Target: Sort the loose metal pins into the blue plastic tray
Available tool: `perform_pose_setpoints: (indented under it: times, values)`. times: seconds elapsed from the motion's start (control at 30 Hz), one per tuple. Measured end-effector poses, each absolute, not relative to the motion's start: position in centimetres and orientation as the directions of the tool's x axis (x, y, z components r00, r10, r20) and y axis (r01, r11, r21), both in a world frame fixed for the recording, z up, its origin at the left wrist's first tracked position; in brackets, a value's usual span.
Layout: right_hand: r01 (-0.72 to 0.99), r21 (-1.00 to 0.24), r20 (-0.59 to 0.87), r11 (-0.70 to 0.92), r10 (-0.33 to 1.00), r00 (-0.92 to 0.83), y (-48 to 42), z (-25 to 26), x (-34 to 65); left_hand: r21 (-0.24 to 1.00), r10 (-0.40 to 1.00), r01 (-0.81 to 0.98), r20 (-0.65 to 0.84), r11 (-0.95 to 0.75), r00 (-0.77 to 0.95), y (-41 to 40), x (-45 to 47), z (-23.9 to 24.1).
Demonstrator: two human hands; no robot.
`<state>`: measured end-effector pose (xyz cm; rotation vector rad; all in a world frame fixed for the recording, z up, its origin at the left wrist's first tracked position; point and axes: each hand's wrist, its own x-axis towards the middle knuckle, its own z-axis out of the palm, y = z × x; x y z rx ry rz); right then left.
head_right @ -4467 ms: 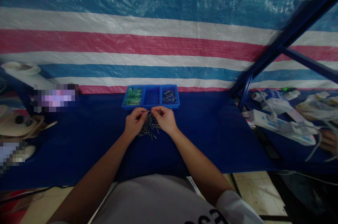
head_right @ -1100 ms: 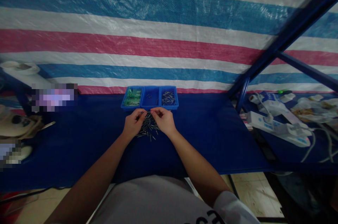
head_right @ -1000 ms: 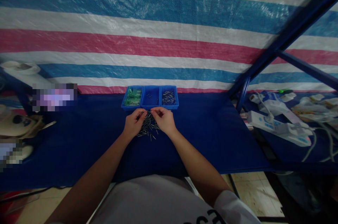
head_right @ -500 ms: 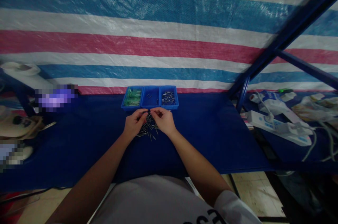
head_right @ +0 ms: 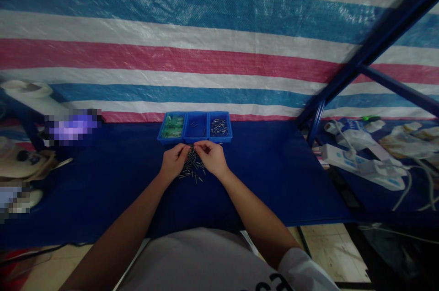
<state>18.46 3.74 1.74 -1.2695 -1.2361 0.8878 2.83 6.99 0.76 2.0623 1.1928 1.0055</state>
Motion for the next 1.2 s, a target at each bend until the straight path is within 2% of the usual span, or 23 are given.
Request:
perform_pose_setpoints:
  times: [0.23,0.43,0.73,0.93,1.2]
  values:
    - [0.139,-0.98,0.171,0.145,0.966,0.194,3.86,1.72,18.56,0.803,0.905,0.426,0.321,-0.416,0.279,6.86,3.15,0.69]
    - [0.15,-0.976,0.187,0.16,0.965,0.185,3.91,1.61,18.65,0.776,0.883,0.427,0.369,-0.464,0.289,7.03,3.11,0.56]
    - [0.155,-0.973,0.198,0.172,0.965,0.171,3.89,1.29,18.5,0.743,0.886,0.489,0.335,-0.458,0.321,7.17,2.83,0.55]
    - [0.149,-0.974,0.198,0.171,0.963,0.186,3.96,1.34,18.59,0.79,0.902,0.446,0.306,-0.419,0.306,6.99,2.97,0.61]
    - [0.133,-0.976,0.197,0.173,0.961,0.195,4.11,1.23,18.75,0.792,0.892,0.412,0.373,-0.45,0.257,6.91,3.21,0.5]
